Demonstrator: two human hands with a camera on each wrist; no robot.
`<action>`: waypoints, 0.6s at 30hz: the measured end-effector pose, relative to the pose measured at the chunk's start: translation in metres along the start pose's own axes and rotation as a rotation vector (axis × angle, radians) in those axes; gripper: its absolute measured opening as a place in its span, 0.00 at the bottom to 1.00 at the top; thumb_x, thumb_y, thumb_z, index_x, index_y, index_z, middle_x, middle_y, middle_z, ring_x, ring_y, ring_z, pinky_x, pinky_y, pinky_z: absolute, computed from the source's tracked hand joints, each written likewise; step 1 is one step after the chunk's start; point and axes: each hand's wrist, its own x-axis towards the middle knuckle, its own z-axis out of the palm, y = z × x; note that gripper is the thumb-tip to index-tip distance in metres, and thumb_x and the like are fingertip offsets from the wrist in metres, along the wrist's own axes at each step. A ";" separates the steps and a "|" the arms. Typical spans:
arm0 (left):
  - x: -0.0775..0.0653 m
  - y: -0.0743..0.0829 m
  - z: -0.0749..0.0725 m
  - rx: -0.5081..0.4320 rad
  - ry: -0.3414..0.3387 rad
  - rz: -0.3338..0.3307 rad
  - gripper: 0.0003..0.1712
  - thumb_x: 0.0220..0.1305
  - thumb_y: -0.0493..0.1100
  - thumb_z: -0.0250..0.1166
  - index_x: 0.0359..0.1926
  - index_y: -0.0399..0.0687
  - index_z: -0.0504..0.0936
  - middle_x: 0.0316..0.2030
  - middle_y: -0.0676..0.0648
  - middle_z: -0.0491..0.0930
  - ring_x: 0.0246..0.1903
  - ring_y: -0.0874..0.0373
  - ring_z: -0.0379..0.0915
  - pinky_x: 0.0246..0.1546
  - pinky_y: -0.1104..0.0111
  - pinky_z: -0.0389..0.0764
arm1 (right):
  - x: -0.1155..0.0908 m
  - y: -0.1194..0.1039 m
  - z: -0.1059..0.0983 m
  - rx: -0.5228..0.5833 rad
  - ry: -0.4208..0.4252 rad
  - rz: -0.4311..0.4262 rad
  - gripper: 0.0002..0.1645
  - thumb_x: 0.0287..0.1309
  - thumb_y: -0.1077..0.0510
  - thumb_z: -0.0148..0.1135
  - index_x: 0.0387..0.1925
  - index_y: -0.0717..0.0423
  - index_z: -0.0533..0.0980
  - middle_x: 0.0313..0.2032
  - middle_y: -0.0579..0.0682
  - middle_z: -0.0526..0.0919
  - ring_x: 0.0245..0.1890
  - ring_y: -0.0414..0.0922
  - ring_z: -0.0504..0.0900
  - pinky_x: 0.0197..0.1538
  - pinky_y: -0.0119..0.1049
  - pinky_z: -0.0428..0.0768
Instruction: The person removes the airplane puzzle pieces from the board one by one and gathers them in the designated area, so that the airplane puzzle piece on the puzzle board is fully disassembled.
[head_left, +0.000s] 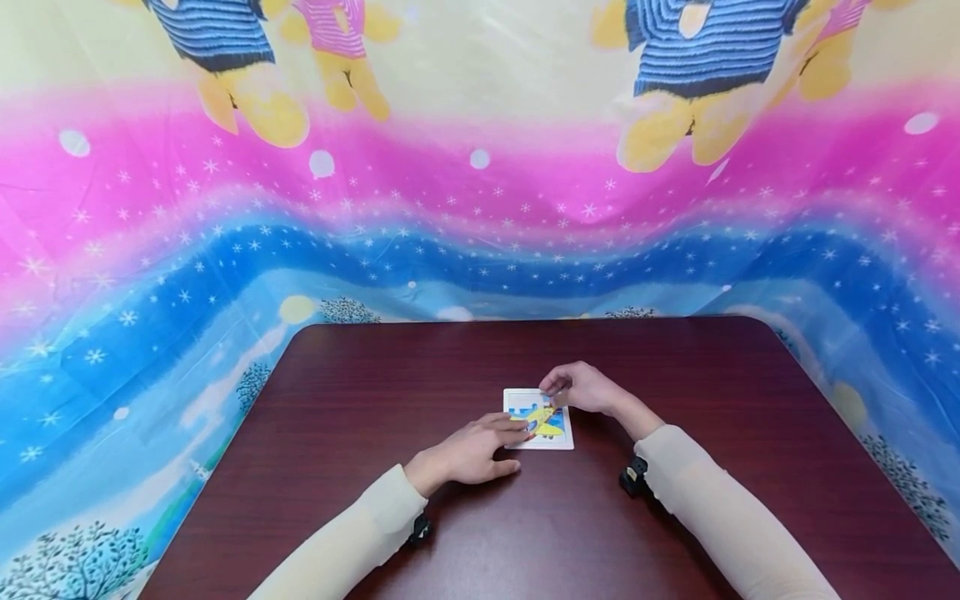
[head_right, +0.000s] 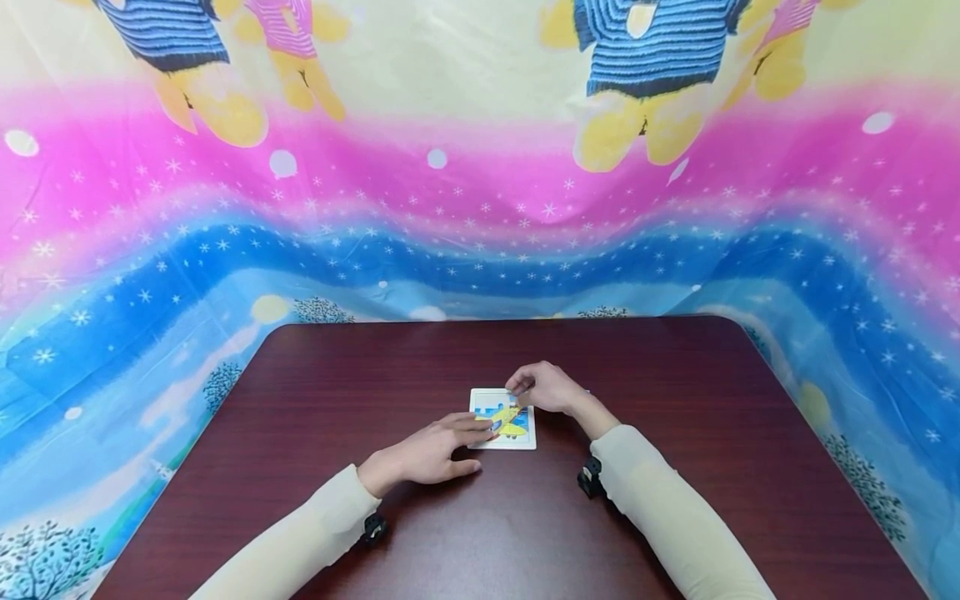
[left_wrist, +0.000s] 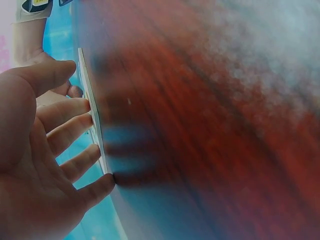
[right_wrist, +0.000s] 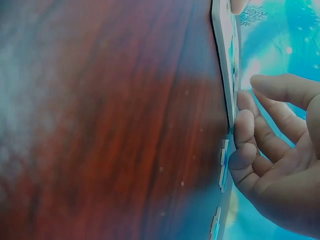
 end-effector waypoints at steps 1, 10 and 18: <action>0.000 0.000 0.000 0.001 0.000 0.001 0.30 0.72 0.54 0.59 0.72 0.57 0.69 0.74 0.54 0.65 0.76 0.49 0.54 0.74 0.55 0.62 | 0.000 0.000 0.000 -0.001 -0.001 -0.002 0.12 0.57 0.63 0.68 0.44 0.53 0.84 0.40 0.48 0.87 0.43 0.42 0.83 0.46 0.38 0.82; -0.001 0.000 0.001 0.010 -0.004 -0.003 0.31 0.73 0.55 0.58 0.73 0.58 0.68 0.74 0.55 0.64 0.76 0.50 0.54 0.74 0.55 0.62 | -0.003 0.002 0.001 -0.054 0.000 -0.018 0.14 0.53 0.63 0.71 0.43 0.52 0.84 0.40 0.48 0.86 0.42 0.42 0.82 0.41 0.34 0.80; -0.001 0.000 0.001 0.011 -0.001 -0.003 0.30 0.72 0.55 0.58 0.73 0.59 0.68 0.74 0.56 0.64 0.76 0.50 0.55 0.74 0.55 0.63 | -0.001 0.001 0.004 -0.091 0.022 -0.002 0.15 0.49 0.66 0.73 0.40 0.48 0.85 0.38 0.45 0.85 0.39 0.41 0.79 0.42 0.35 0.78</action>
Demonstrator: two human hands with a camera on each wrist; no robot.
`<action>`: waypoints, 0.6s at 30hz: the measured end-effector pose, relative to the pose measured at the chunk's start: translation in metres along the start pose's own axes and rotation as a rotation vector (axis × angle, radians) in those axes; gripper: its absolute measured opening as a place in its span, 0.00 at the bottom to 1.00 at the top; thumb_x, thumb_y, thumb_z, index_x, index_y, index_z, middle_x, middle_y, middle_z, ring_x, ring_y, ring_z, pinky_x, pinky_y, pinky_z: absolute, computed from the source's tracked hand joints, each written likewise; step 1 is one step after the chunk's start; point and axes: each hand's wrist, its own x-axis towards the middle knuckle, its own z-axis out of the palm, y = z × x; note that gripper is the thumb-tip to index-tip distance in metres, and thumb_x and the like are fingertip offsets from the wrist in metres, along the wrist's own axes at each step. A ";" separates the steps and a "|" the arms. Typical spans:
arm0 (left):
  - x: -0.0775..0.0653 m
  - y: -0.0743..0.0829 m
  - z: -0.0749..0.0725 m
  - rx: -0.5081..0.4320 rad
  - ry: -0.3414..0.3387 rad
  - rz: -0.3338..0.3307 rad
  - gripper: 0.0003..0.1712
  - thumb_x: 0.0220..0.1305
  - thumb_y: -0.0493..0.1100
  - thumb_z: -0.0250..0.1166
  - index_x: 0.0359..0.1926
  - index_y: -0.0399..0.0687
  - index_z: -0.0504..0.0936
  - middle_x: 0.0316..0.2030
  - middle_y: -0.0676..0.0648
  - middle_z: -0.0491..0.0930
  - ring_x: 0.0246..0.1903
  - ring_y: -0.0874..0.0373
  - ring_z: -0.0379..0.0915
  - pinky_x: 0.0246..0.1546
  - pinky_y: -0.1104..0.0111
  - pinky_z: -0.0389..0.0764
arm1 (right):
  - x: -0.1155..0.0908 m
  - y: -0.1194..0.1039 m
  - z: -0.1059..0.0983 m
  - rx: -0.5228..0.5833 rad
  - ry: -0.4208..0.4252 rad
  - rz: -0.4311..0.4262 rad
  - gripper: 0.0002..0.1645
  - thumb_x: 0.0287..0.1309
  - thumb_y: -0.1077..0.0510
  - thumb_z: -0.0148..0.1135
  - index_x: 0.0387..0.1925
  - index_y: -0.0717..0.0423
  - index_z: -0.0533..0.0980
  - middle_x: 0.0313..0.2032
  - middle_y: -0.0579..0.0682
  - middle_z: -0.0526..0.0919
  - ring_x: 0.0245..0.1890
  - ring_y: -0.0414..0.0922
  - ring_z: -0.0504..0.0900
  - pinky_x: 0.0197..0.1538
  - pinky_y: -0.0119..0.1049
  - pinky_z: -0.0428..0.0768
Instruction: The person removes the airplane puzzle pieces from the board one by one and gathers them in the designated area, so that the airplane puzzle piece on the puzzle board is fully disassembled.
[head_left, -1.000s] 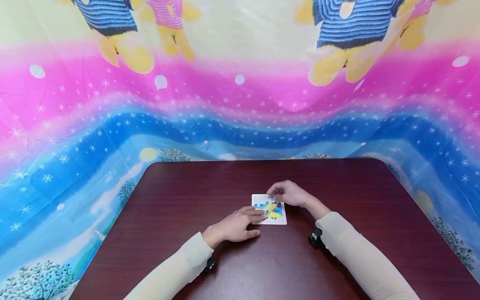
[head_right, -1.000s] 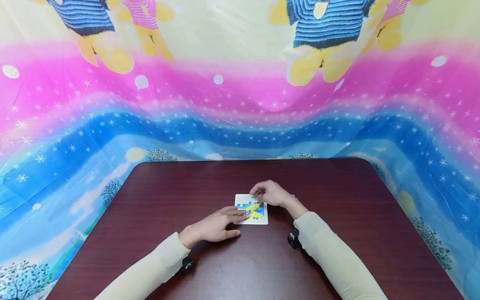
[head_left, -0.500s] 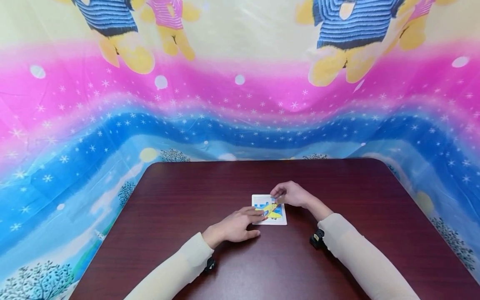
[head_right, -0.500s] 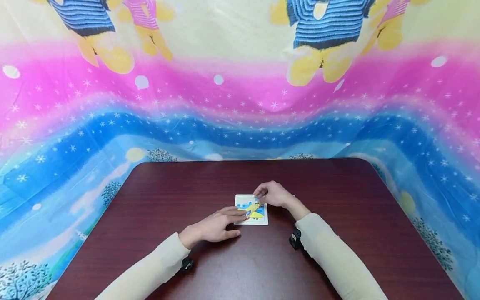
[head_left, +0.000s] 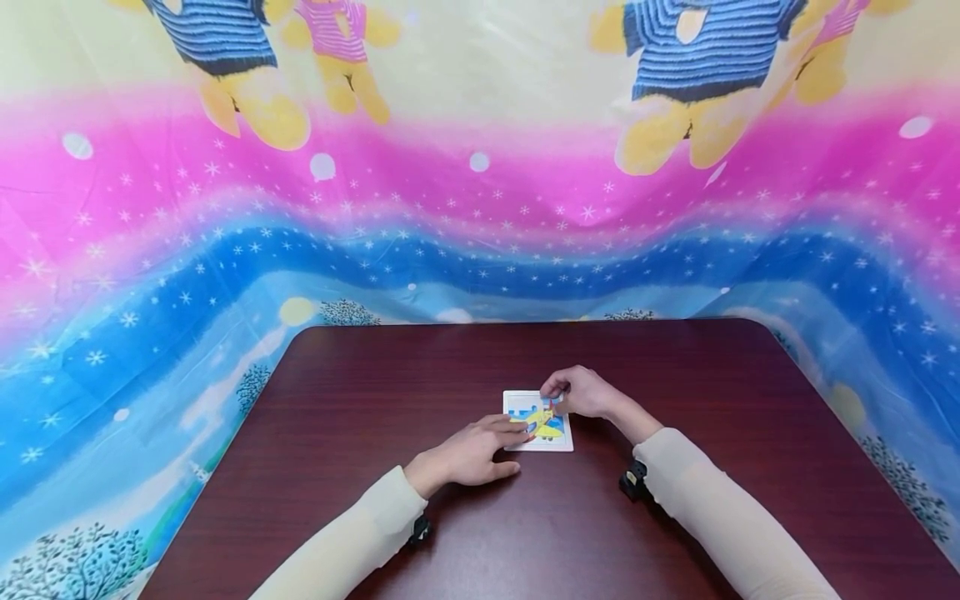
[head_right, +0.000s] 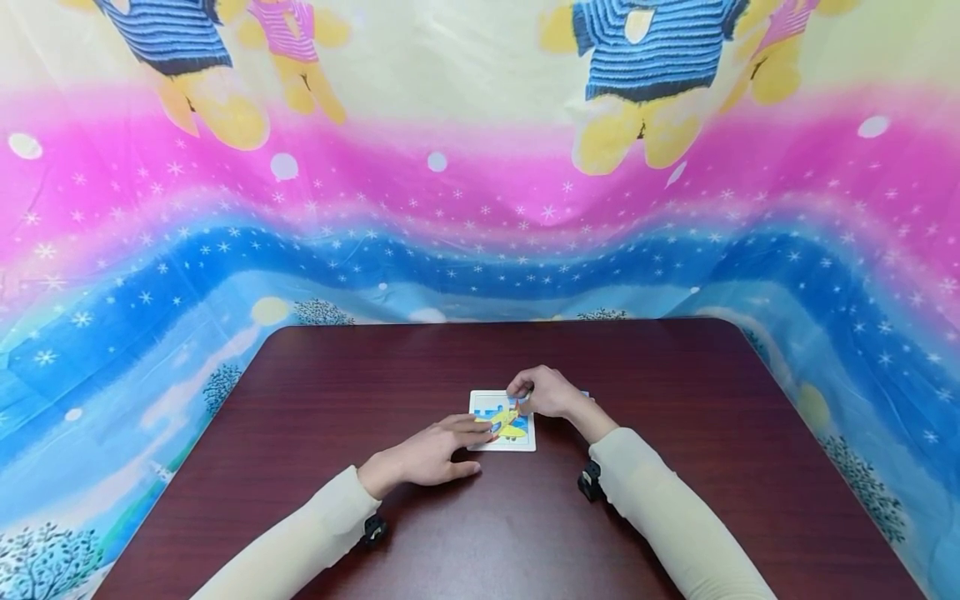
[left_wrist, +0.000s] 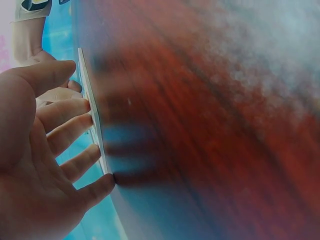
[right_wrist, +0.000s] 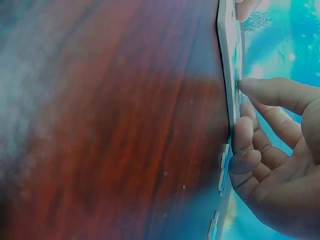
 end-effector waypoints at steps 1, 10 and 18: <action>0.000 0.000 0.000 0.000 -0.001 -0.001 0.30 0.72 0.55 0.58 0.73 0.59 0.68 0.74 0.56 0.64 0.76 0.50 0.55 0.74 0.55 0.63 | 0.000 0.000 0.000 -0.004 0.004 -0.002 0.15 0.49 0.66 0.73 0.40 0.48 0.85 0.38 0.45 0.85 0.39 0.41 0.79 0.42 0.35 0.78; 0.000 0.001 0.000 0.004 -0.003 -0.006 0.30 0.72 0.55 0.58 0.73 0.59 0.68 0.74 0.56 0.64 0.76 0.50 0.54 0.73 0.54 0.63 | 0.000 -0.001 0.001 0.011 0.020 -0.007 0.15 0.49 0.68 0.70 0.38 0.50 0.85 0.36 0.45 0.85 0.37 0.41 0.79 0.40 0.34 0.77; 0.000 0.001 0.000 0.006 0.001 0.001 0.30 0.72 0.54 0.59 0.73 0.59 0.68 0.74 0.56 0.64 0.76 0.50 0.55 0.73 0.55 0.64 | 0.000 -0.003 0.000 0.040 0.031 0.013 0.13 0.50 0.67 0.72 0.38 0.50 0.85 0.35 0.46 0.84 0.36 0.42 0.79 0.39 0.34 0.79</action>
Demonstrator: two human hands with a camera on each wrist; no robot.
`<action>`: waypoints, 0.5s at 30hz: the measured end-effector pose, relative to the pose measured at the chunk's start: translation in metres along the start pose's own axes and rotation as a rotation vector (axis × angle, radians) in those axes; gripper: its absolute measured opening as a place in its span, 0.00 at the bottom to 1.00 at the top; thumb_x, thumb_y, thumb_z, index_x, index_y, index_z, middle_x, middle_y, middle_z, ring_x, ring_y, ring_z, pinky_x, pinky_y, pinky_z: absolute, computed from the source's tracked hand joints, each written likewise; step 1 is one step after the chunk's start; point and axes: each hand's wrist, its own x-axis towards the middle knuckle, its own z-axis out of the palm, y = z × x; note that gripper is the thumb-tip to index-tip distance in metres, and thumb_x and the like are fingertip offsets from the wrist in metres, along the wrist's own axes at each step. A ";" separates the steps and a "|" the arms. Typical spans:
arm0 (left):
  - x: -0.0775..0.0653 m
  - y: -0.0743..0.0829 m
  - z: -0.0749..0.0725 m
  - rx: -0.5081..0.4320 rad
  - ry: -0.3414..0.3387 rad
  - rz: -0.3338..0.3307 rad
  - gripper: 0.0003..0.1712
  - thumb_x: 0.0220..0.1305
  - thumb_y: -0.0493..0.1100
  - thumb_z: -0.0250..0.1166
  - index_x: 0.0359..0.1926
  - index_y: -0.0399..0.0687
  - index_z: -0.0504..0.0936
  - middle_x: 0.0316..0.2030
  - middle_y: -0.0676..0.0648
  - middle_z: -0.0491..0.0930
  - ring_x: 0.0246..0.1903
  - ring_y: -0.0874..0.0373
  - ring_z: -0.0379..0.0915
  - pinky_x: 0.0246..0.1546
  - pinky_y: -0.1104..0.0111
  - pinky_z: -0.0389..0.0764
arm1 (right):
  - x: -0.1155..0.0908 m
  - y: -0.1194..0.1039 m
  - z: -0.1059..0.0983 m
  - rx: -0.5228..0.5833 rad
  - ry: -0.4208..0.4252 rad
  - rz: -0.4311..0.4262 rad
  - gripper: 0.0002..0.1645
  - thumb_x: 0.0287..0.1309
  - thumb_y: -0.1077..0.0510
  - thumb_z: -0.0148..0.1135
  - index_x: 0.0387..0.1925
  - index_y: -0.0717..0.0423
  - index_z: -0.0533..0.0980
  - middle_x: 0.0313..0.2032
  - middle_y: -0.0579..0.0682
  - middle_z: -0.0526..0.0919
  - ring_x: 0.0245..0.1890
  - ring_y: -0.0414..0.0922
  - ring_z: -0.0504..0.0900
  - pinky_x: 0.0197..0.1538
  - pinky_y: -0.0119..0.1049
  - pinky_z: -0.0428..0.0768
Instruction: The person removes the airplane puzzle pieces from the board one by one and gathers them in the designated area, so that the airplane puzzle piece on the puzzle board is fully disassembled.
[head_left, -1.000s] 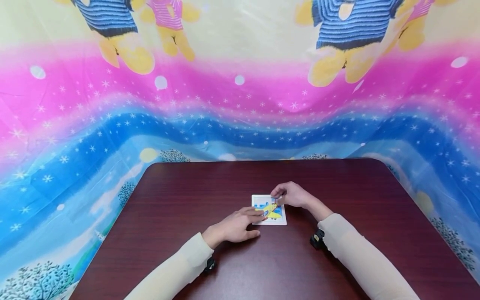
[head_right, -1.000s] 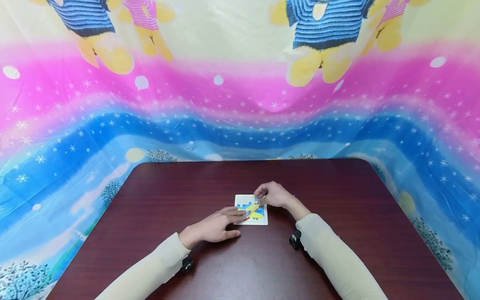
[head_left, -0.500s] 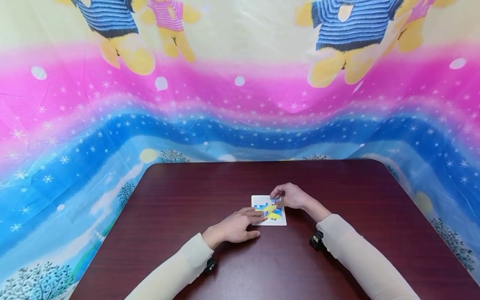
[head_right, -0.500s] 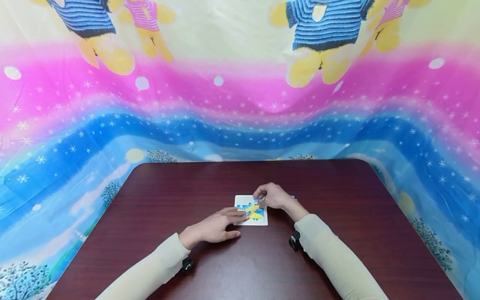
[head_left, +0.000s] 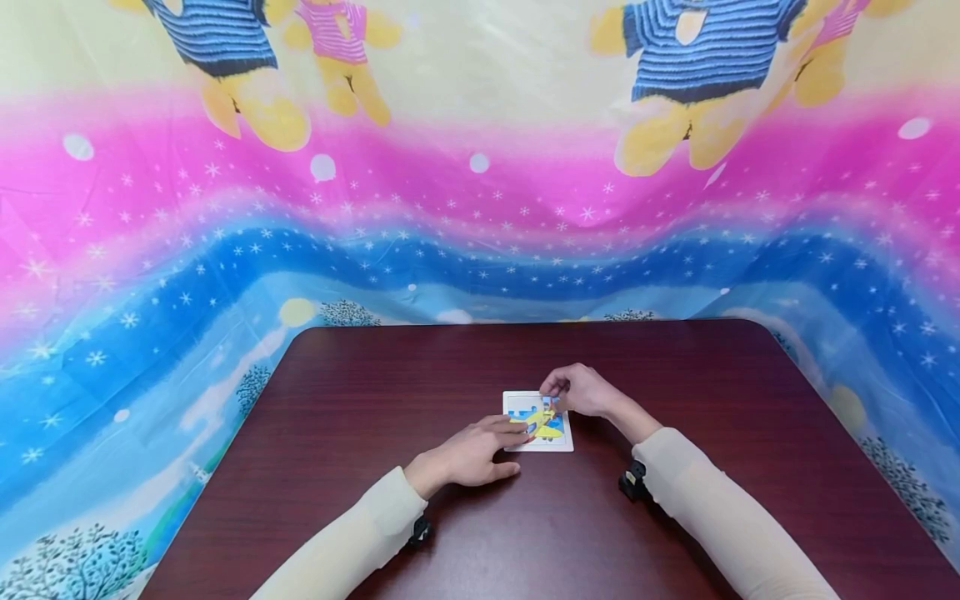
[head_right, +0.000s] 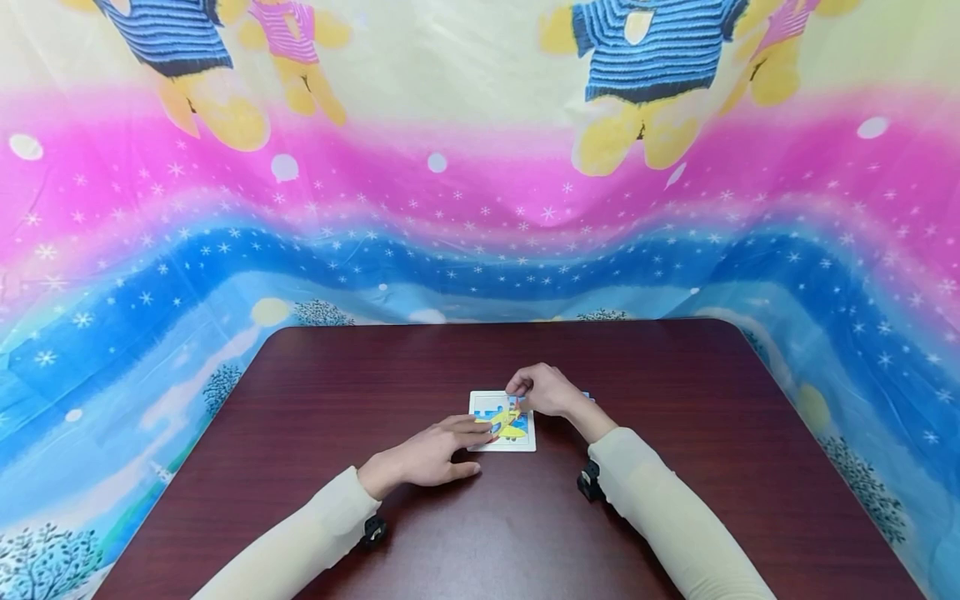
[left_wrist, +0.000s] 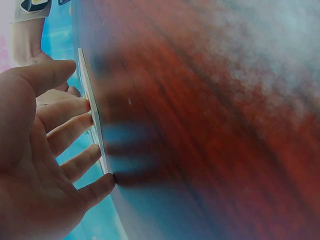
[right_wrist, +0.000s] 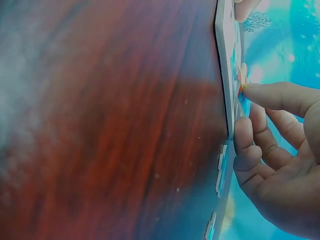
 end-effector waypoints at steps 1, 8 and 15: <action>0.000 0.000 0.000 -0.003 -0.002 -0.001 0.30 0.72 0.54 0.58 0.73 0.59 0.68 0.74 0.56 0.64 0.76 0.50 0.54 0.73 0.54 0.63 | 0.000 0.000 0.000 0.003 0.002 0.001 0.12 0.51 0.66 0.72 0.38 0.50 0.85 0.35 0.46 0.84 0.36 0.42 0.79 0.39 0.35 0.79; 0.000 0.001 0.000 -0.010 -0.006 -0.010 0.30 0.72 0.55 0.58 0.73 0.60 0.68 0.74 0.56 0.64 0.76 0.50 0.54 0.73 0.54 0.63 | 0.001 0.001 -0.002 0.039 -0.010 0.011 0.13 0.52 0.67 0.72 0.39 0.52 0.84 0.36 0.47 0.86 0.38 0.41 0.82 0.41 0.35 0.82; 0.001 0.000 0.000 -0.007 0.000 -0.003 0.31 0.72 0.54 0.59 0.73 0.59 0.68 0.74 0.56 0.64 0.76 0.50 0.55 0.74 0.56 0.62 | 0.001 0.001 -0.005 0.106 -0.034 0.024 0.12 0.55 0.68 0.69 0.41 0.54 0.84 0.37 0.50 0.86 0.38 0.43 0.81 0.36 0.33 0.79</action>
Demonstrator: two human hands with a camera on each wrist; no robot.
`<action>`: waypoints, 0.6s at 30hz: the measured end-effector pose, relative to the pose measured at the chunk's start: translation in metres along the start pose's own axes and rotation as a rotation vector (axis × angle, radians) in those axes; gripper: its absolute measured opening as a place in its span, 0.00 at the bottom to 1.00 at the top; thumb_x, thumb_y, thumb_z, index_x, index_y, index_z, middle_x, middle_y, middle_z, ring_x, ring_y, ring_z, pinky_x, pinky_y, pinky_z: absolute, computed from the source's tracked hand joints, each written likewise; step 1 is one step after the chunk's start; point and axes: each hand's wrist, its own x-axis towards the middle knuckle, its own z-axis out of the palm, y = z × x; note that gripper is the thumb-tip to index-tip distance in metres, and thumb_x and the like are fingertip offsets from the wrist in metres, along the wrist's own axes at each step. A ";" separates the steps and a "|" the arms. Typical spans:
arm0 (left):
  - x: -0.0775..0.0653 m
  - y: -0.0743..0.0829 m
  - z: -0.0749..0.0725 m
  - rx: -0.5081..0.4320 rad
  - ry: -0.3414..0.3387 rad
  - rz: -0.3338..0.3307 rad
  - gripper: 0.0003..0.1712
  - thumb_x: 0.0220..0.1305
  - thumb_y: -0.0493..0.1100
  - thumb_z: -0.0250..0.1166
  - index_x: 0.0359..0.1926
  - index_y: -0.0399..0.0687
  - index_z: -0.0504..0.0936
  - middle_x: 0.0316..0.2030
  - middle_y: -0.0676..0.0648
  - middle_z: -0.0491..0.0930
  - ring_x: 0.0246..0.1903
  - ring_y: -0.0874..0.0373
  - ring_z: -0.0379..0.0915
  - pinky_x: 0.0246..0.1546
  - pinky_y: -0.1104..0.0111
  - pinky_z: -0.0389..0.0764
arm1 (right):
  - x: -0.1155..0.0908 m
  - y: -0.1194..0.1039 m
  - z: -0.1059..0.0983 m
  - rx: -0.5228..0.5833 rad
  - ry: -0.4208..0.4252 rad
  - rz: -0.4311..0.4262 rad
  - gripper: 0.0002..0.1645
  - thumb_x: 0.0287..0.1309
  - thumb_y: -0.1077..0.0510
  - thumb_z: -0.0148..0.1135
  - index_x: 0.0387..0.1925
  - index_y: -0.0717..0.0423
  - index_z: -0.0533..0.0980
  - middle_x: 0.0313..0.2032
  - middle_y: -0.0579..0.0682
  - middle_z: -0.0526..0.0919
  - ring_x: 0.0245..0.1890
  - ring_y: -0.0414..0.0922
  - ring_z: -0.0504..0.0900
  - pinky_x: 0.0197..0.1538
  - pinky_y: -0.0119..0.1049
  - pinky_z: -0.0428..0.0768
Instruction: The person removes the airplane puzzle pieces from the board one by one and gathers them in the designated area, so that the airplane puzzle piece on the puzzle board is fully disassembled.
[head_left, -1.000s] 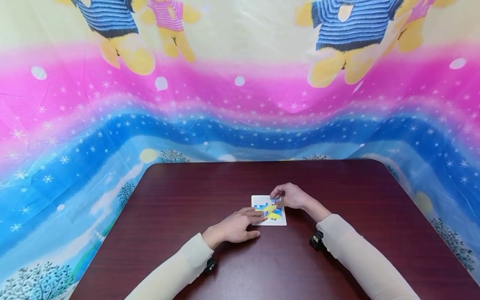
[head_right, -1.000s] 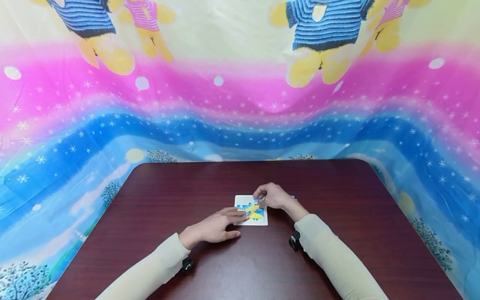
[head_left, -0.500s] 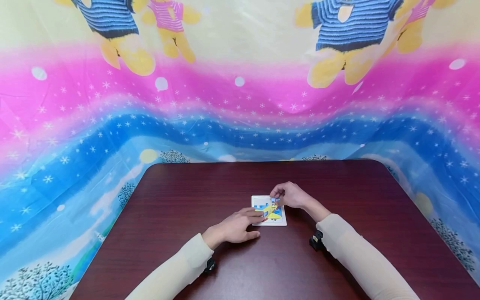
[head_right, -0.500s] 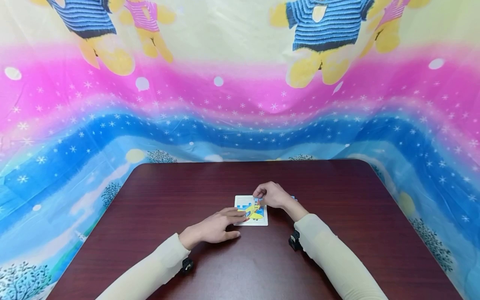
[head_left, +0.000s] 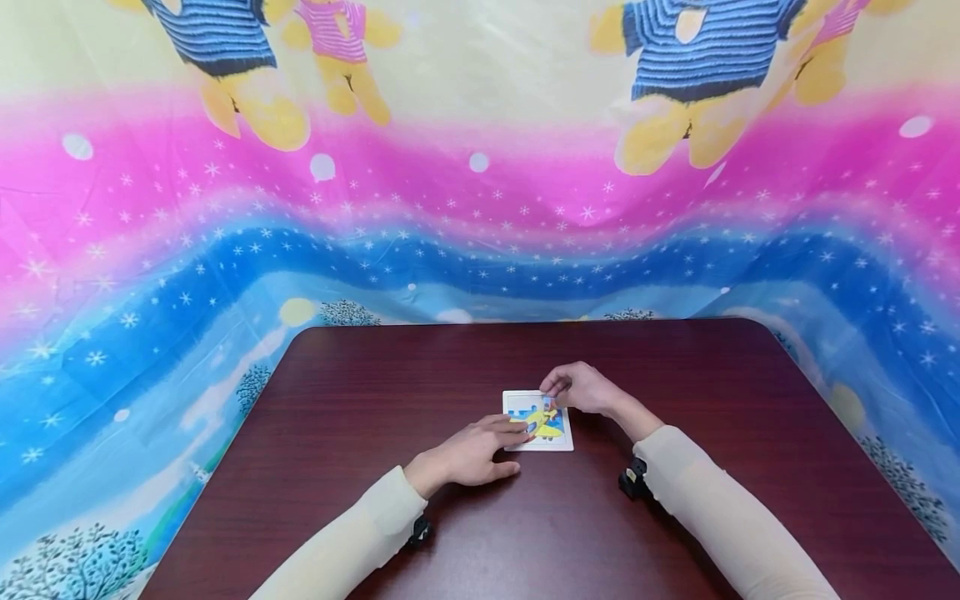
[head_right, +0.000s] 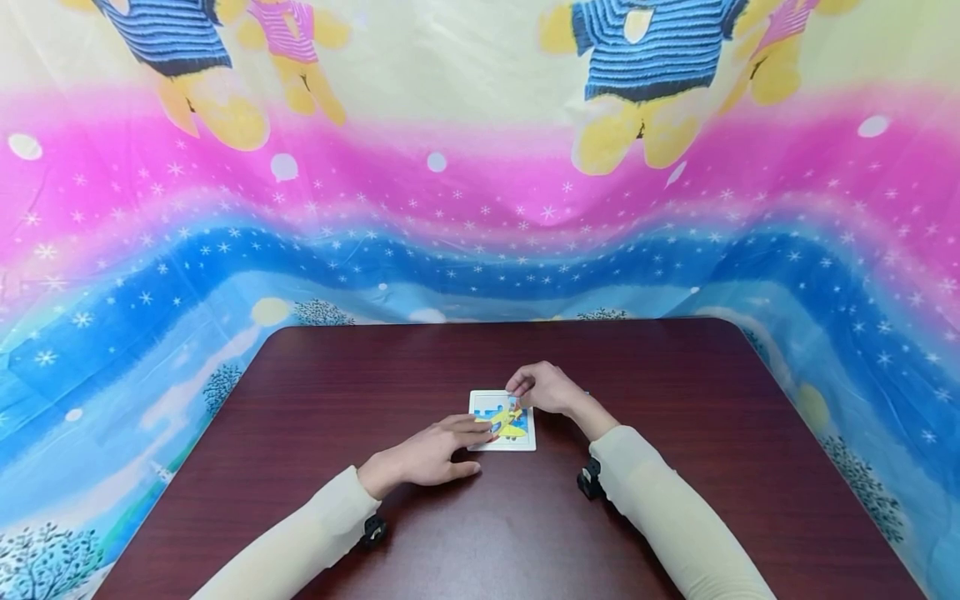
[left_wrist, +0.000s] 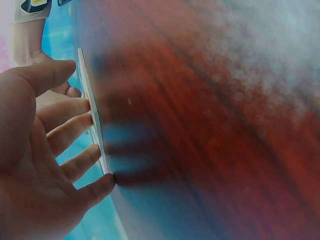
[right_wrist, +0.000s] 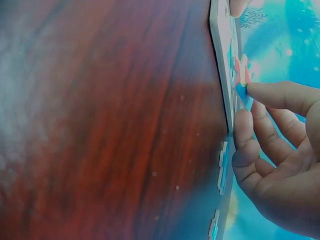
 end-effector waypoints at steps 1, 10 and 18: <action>0.000 0.000 0.000 -0.002 -0.001 0.000 0.30 0.72 0.54 0.59 0.73 0.59 0.68 0.74 0.56 0.64 0.76 0.50 0.55 0.74 0.56 0.62 | 0.000 0.000 0.000 0.003 -0.001 -0.001 0.11 0.56 0.68 0.68 0.41 0.54 0.84 0.37 0.50 0.85 0.38 0.44 0.80 0.34 0.34 0.78; 0.000 -0.001 -0.001 -0.005 -0.003 0.001 0.30 0.72 0.54 0.59 0.73 0.58 0.68 0.74 0.55 0.64 0.76 0.49 0.54 0.73 0.54 0.63 | 0.001 0.001 -0.003 0.034 -0.010 0.007 0.10 0.59 0.64 0.66 0.43 0.53 0.84 0.38 0.50 0.85 0.38 0.44 0.80 0.31 0.35 0.76; -0.001 -0.001 -0.001 -0.009 -0.015 -0.003 0.31 0.72 0.54 0.59 0.73 0.59 0.67 0.74 0.56 0.63 0.77 0.50 0.53 0.74 0.54 0.62 | 0.001 0.005 -0.006 0.064 -0.028 -0.006 0.10 0.62 0.62 0.65 0.44 0.54 0.84 0.40 0.51 0.86 0.40 0.43 0.81 0.36 0.37 0.79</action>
